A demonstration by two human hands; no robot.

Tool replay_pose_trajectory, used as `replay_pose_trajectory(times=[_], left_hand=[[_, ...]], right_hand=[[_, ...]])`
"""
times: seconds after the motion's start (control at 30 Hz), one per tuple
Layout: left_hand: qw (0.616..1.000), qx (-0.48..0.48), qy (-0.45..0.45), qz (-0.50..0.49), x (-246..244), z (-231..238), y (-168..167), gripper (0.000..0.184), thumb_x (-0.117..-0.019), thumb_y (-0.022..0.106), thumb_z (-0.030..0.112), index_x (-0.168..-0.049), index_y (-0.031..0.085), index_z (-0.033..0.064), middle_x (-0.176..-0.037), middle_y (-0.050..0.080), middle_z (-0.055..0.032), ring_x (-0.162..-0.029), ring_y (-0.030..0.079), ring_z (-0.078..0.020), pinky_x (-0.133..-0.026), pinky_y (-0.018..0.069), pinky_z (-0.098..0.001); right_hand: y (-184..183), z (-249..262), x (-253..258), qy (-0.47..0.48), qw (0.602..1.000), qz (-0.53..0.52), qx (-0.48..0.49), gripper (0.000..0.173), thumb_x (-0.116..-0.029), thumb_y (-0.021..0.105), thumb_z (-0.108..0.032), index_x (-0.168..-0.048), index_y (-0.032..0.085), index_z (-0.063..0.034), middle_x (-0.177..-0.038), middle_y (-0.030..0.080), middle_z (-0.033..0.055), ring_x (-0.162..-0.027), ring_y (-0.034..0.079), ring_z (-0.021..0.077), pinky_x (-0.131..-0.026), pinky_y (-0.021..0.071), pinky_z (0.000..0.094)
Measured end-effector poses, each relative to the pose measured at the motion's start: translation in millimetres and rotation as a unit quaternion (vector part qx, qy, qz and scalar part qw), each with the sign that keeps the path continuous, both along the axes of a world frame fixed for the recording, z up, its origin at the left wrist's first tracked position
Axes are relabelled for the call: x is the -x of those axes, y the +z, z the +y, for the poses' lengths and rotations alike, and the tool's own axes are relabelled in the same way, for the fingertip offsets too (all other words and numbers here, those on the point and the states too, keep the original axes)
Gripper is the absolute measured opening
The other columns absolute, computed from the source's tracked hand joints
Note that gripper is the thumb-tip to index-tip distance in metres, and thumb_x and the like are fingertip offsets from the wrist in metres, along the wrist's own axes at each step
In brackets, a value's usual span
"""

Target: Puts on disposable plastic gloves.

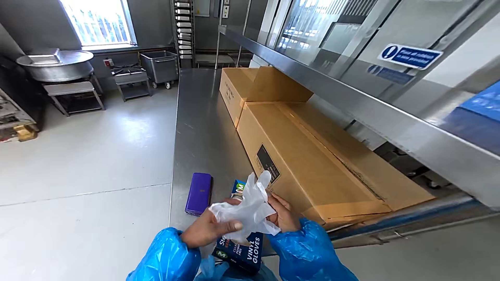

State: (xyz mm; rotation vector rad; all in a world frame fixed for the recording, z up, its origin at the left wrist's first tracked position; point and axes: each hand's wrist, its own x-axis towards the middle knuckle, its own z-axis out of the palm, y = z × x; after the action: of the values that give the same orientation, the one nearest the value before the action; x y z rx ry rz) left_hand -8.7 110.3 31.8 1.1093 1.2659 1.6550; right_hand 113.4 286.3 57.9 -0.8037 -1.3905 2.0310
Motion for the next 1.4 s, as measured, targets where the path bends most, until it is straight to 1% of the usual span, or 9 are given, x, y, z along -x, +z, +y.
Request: replay_pose_trajectory(times=[0.1,0.2,0.33,0.5,0.63,0.87,1.03,1.2,1.4], left_hand=[[0.997,0.031,0.051,-0.056,-13,8,-2,0.016,-0.1005,0.060,0.008,-0.110,0.066,-0.0043,-0.093,0.075,-0.0049,-0.084,0.074,-0.0107,-0.081,0.0623,-0.0299],[0.970,0.039,0.150,-0.186,-10,5,1,0.012,-0.1023,0.054,0.003,-0.107,0.063,-0.0032,-0.088,0.076,-0.0093,-0.075,0.075,-0.0168,-0.071,0.0641,-0.0318],[0.967,0.015,0.216,-0.134,0,1,0,0.010,-0.0993,0.058,0.001,-0.100,0.068,-0.0021,-0.083,0.074,-0.0061,-0.071,0.072,-0.0120,-0.069,0.0621,-0.0274],[0.972,0.008,0.234,-0.003,11,1,2,0.009,-0.0935,0.071,0.011,-0.096,0.073,0.0019,-0.082,0.073,-0.0031,-0.072,0.069,-0.0094,-0.069,0.0599,-0.0269],[0.980,0.027,0.190,0.044,14,0,10,0.016,-0.0878,0.080,0.018,-0.091,0.072,0.0049,-0.079,0.069,0.0000,-0.068,0.064,-0.0063,-0.066,0.0560,-0.0240],[0.982,0.058,0.129,0.124,-1,6,27,0.027,-0.0846,0.083,0.030,-0.090,0.069,0.0077,-0.082,0.066,0.0047,-0.071,0.060,-0.0003,-0.067,0.0513,-0.0183],[0.975,0.069,0.147,0.154,0,3,31,0.031,-0.0839,0.083,0.034,-0.093,0.070,0.0069,-0.086,0.066,0.0026,-0.077,0.062,-0.0019,-0.072,0.0534,-0.0200],[0.971,0.052,0.190,0.138,7,-1,28,0.027,-0.0862,0.082,0.030,-0.096,0.069,0.0080,-0.083,0.068,0.0034,-0.072,0.063,-0.0030,-0.069,0.0535,-0.0206],[0.967,0.010,0.176,0.182,5,1,27,0.022,-0.0888,0.078,0.025,-0.097,0.073,0.0059,-0.089,0.068,0.0017,-0.076,0.062,-0.0011,-0.069,0.0532,-0.0182]], right_hand=[[2,0,1,-0.034,0.999,0.011,-0.001,0.023,-0.1085,0.041,-0.006,-0.108,0.063,0.0016,-0.078,0.073,0.0025,-0.066,0.072,0.0088,-0.061,0.0626,0.0261],[0,7,-1,-0.051,0.997,0.023,0.051,0.024,-0.1099,0.038,-0.008,-0.107,0.060,0.0011,-0.079,0.073,0.0063,-0.063,0.072,0.0126,-0.056,0.0618,0.0274],[-9,13,-10,0.062,0.997,-0.045,0.032,0.019,-0.1081,0.042,-0.006,-0.106,0.060,0.0004,-0.087,0.073,0.0074,-0.073,0.074,0.0170,-0.065,0.0639,0.0322],[-23,20,-20,0.112,0.960,-0.131,-0.222,0.027,-0.0974,0.060,-0.010,-0.120,0.064,0.0050,-0.114,0.069,0.0140,-0.095,0.071,0.0180,-0.080,0.0611,0.0336],[-13,20,-22,-0.008,0.915,-0.049,-0.401,0.032,-0.0961,0.063,-0.026,-0.115,0.068,-0.0008,-0.106,0.073,0.0077,-0.086,0.072,0.0099,-0.072,0.0622,0.0263],[7,1,-2,0.082,0.840,0.100,-0.527,0.053,-0.0934,0.071,-0.045,-0.134,0.065,-0.0112,-0.137,0.063,0.0063,-0.119,0.065,0.0156,-0.094,0.0603,0.0344],[4,0,2,0.076,0.828,0.144,-0.537,0.018,-0.0936,0.068,-0.020,-0.098,0.079,-0.0063,-0.105,0.077,0.0047,-0.102,0.073,0.0112,-0.089,0.0614,0.0269],[5,4,-4,0.082,0.844,0.158,-0.505,0.016,-0.0917,0.072,-0.020,-0.097,0.079,-0.0063,-0.101,0.078,0.0056,-0.096,0.074,0.0127,-0.084,0.0624,0.0267],[6,9,-14,0.195,0.858,0.165,-0.445,0.056,-0.1056,0.042,-0.055,-0.107,0.075,-0.0100,-0.102,0.077,0.0019,-0.097,0.073,0.0100,-0.101,0.0557,0.0368]])
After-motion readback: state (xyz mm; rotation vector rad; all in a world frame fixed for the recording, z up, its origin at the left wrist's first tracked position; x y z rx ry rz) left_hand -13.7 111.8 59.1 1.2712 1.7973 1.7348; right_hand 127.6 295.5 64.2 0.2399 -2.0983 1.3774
